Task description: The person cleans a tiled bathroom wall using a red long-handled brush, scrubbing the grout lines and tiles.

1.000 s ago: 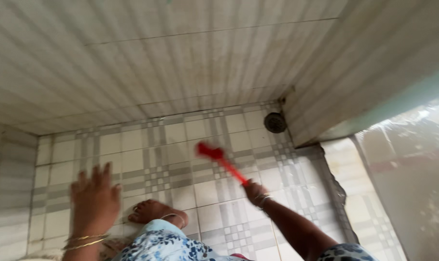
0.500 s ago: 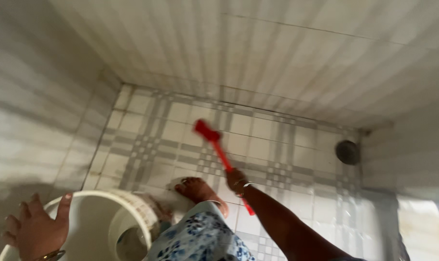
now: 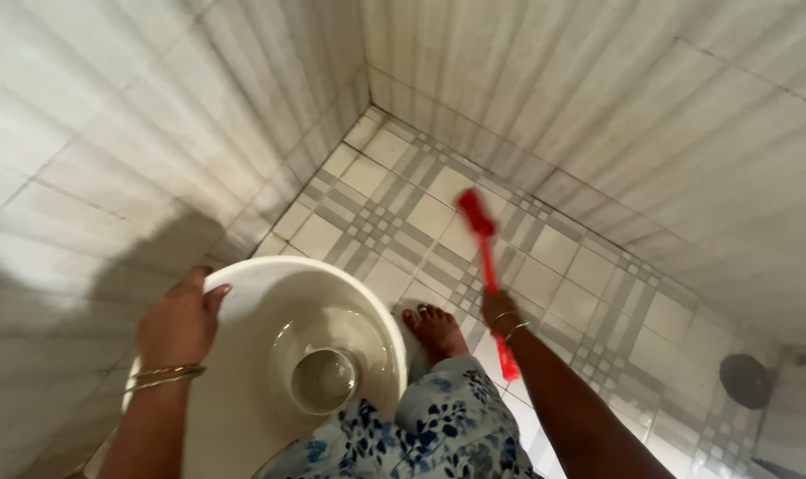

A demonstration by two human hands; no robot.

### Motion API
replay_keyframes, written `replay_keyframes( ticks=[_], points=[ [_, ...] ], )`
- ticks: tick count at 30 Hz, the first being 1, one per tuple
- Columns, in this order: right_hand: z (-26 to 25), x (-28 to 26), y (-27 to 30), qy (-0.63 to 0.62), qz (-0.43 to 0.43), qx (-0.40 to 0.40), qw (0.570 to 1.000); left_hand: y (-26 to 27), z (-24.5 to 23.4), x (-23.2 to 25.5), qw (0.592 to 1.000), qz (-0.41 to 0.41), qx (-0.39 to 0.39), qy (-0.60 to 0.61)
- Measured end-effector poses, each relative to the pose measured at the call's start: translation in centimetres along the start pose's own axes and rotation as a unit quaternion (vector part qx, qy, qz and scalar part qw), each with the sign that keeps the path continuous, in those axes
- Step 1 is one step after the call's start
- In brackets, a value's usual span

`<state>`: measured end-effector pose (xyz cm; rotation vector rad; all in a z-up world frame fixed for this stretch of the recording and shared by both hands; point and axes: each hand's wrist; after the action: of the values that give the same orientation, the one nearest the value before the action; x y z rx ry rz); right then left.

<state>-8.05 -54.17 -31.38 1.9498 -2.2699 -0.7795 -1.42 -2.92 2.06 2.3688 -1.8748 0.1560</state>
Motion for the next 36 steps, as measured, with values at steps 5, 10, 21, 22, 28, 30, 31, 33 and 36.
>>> replay_keyframes(
  ticks=[5,10,21,22,28,30,31,33,36],
  points=[
    [-2.8,-6.3,-2.9,-0.042,-0.107,-0.114,0.987,0.3,0.5,-1.0,0.999,-0.021,0.010,-0.023],
    [-10.3,-6.9,-7.3,-0.298,-0.036,-0.166,0.939,2.5,-0.6,-4.9,0.992,-0.089,-0.070,-0.058],
    [-18.2,-6.9,-14.7,-0.166,0.075,-0.034,0.983,2.8,-0.8,-7.4,0.995,-0.016,-0.087,-0.039],
    [-17.9,-6.8,-15.9,-0.139,0.068,-0.034,0.987,2.7,-0.6,-7.4,0.994,-0.029,-0.097,-0.045],
    [-7.9,-12.4,-19.1,0.042,-0.165,-0.076,0.982,2.1,-0.5,-8.0,0.987,-0.072,-0.117,-0.079],
    [-4.7,-15.4,-16.1,0.033,-0.201,-0.117,0.972,1.8,-0.6,-8.2,0.986,-0.077,-0.125,-0.079],
    [-4.0,-16.2,-14.6,0.030,-0.200,-0.140,0.969,1.8,-0.7,-8.4,0.985,-0.082,-0.132,-0.075],
    [-4.0,-16.3,-13.3,0.050,-0.208,-0.158,0.964,2.0,-0.6,-8.3,0.979,-0.115,-0.157,-0.066],
    [-6.6,-12.0,-15.7,0.112,-0.190,-0.087,0.971,2.1,-0.3,-8.0,0.964,-0.171,-0.193,-0.063]
  ],
)
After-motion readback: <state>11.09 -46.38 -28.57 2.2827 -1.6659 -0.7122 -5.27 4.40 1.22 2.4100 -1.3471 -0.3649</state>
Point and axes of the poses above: each hand's wrist, its own y-axis away from the middle knuckle, its own z-axis out of the palm, x = y × z, and after that the axes turned 11 degrees about -z, right-handed
